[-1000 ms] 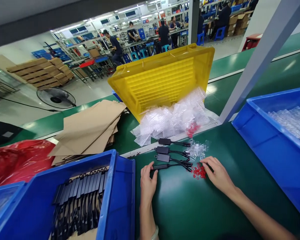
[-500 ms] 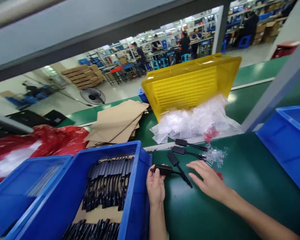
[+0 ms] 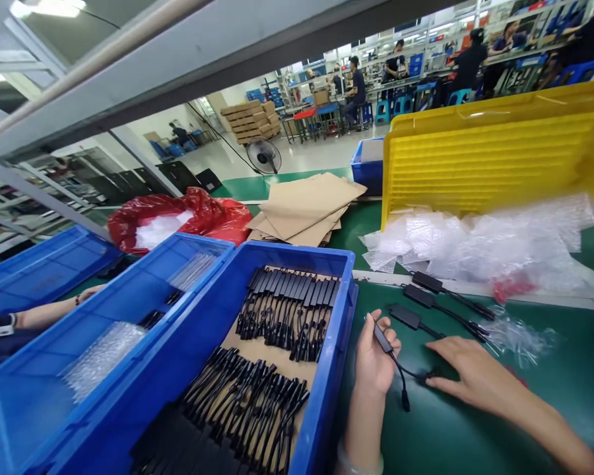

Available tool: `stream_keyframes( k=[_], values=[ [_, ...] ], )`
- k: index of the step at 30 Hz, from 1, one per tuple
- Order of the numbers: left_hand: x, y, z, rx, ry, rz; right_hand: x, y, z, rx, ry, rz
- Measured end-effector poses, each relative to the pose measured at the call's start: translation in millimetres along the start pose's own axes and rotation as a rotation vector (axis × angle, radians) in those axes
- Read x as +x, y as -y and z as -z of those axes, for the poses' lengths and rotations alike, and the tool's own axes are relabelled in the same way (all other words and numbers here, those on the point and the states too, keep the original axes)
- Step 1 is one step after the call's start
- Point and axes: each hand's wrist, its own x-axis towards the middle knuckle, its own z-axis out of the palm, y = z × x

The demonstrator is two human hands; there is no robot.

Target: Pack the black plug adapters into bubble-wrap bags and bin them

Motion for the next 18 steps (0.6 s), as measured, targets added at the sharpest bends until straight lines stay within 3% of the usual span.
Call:
stream_keyframes(
  k=[4,7,10,14,18],
  values=[
    [-8,3,-5.3,0.064,0.049,0.070,-4,-6,15,-0.001,-0.183,-0.094],
    [-14,4,-9.2,0.102,0.114,0.150,-4,21,30,0.201,-0.366,-0.103],
    [-18,8,-10.1,0.161,0.193,0.190,2,58,37,0.390,-0.529,0.026],
    [-21,17,-5.8,0.382,0.140,0.033,11,88,31,0.436,-0.654,0.125],
    [-23,26,-1.7,0.525,0.016,-0.191,12,92,23,0.333,-0.753,0.150]
  ],
)
